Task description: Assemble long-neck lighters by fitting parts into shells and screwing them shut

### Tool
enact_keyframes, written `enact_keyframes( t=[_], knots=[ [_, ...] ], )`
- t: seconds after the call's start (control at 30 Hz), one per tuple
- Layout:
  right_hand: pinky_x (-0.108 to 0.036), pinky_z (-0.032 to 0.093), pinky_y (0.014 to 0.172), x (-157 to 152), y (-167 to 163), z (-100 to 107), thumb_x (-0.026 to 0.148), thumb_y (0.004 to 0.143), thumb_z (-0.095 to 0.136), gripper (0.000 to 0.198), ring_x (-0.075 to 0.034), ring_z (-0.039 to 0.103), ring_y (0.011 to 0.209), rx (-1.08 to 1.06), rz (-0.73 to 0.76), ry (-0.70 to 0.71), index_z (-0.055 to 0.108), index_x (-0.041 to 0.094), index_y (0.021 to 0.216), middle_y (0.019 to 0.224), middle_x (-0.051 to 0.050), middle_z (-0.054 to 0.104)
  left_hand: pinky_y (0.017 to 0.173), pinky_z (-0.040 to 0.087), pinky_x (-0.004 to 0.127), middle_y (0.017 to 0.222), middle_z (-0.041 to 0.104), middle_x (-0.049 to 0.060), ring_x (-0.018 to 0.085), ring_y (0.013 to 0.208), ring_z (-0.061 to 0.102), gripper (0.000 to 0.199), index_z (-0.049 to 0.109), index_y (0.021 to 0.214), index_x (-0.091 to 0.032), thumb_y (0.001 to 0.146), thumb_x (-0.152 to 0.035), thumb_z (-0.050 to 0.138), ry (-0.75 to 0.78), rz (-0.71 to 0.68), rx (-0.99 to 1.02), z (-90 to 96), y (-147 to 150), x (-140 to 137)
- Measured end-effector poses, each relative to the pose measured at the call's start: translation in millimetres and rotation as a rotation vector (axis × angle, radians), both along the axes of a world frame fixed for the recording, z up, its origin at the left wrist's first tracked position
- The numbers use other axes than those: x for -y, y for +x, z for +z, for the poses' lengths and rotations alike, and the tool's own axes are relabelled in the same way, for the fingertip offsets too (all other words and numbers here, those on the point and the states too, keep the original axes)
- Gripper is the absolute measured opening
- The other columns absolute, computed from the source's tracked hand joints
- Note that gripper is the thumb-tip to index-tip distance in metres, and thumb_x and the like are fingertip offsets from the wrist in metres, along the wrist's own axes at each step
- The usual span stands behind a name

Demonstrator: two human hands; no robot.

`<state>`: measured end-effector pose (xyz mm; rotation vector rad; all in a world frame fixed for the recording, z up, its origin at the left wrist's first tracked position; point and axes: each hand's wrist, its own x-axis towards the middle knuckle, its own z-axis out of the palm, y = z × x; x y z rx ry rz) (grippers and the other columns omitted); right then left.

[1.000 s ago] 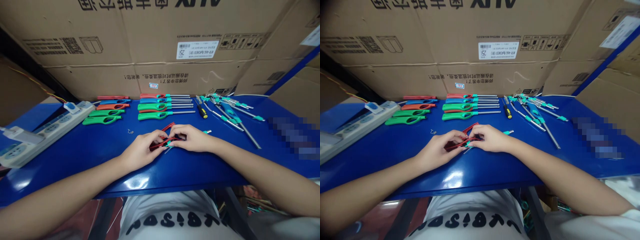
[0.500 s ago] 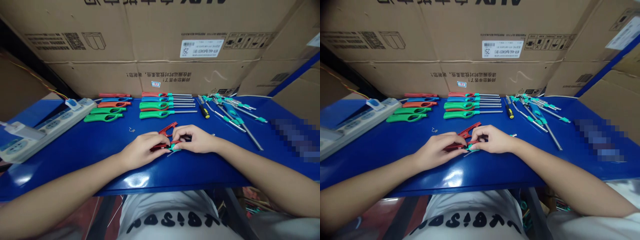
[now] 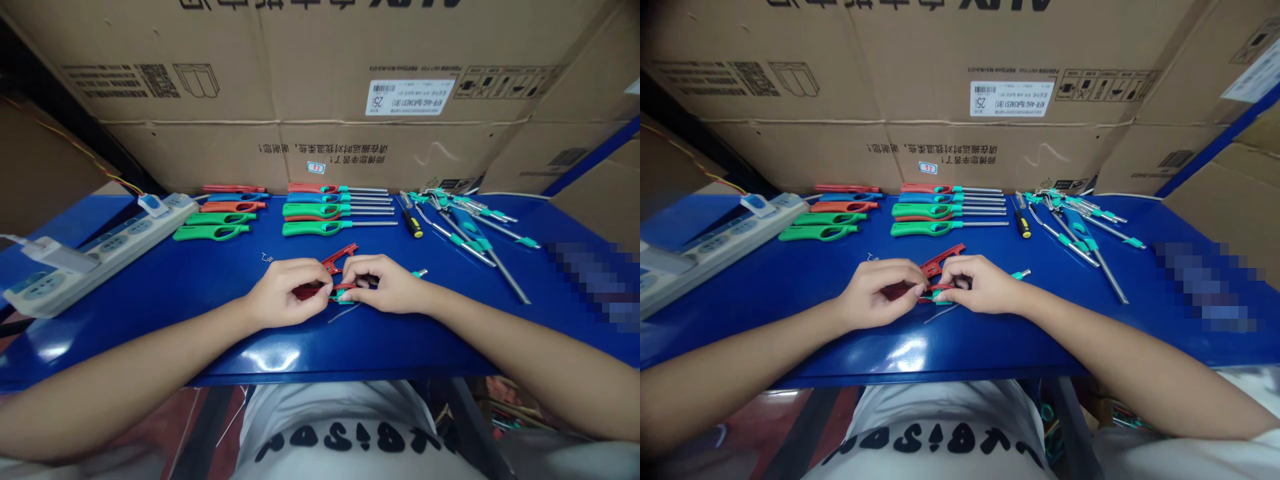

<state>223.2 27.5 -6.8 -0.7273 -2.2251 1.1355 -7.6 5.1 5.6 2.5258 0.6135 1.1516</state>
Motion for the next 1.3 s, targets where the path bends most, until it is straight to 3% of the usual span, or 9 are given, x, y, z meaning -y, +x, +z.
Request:
enact_keyframes(
  t=[0.2,0.37,0.57,0.93,1.13,1.3],
  knots=[
    [-0.024,0.035,0.055,0.2,-0.8,1.8,0.035,0.083,0.076,0.022,-0.008,0.042,0.059,-0.021,-0.005,-0.080,0.067,0.015,0.081,0.077,0.001,0.056,0.064,0.055,0.024,0.094,0.073,0.007,0.016,0.076,0.069,0.024,0.067,0.096,-0.018,0.078,-0.009,0.054,0.146,-0.049,-0.107,7.7,-8.2,0.9],
    [-0.024,0.034,0.054,-0.2,-1.9,1.7,0.041,0.083,0.075,0.026,-0.008,0.041,0.058,-0.019,-0.039,-0.113,0.068,0.015,0.081,0.075,0.001,0.057,0.067,0.055,0.027,0.102,0.067,0.008,0.019,0.083,0.068,0.040,0.066,0.102,-0.017,0.068,-0.006,0.049,0.086,-0.024,-0.250,10.3,-12.2,0.4],
    [-0.025,0.034,0.055,-4.6,0.5,0.9,0.047,0.080,0.076,0.033,-0.009,0.041,0.058,-0.024,-0.094,-0.163,0.066,0.016,0.079,0.071,0.002,0.054,0.073,0.056,0.026,0.098,0.065,0.006,0.016,0.082,0.066,0.030,0.066,0.104,-0.017,0.080,-0.005,0.053,0.015,0.045,-0.201,11.0,-10.5,-0.8],
    [-0.025,0.035,0.055,-11.2,5.2,4.7,0.047,0.079,0.076,0.034,-0.010,0.045,0.061,-0.044,-0.179,-0.217,0.066,0.015,0.081,0.074,0.000,0.057,0.079,0.057,0.027,0.112,0.065,0.010,0.016,0.093,0.067,0.036,0.068,0.117,-0.020,0.094,-0.005,0.046,0.122,0.126,-0.295,10.4,-13.0,-2.8],
    [-0.025,0.034,0.055,-6.3,0.9,8.3,0.043,0.081,0.075,0.029,-0.008,0.041,0.059,-0.094,-0.213,-0.161,0.065,0.015,0.078,0.077,0.000,0.058,0.081,0.059,0.030,0.112,0.068,0.012,0.019,0.096,0.069,0.030,0.071,0.115,-0.016,0.092,-0.008,0.054,0.217,0.180,-0.252,12.0,-9.8,3.1],
    [-0.025,0.032,0.053,-2.6,-2.6,9.1,0.045,0.081,0.074,0.031,-0.008,0.038,0.058,-0.119,-0.254,-0.132,0.065,0.016,0.078,0.078,0.000,0.059,0.083,0.058,0.041,0.114,0.070,0.015,0.026,0.097,0.069,0.025,0.073,0.112,-0.013,0.090,-0.015,0.062,0.282,0.261,-0.298,14.4,-4.0,11.9]
  ],
)
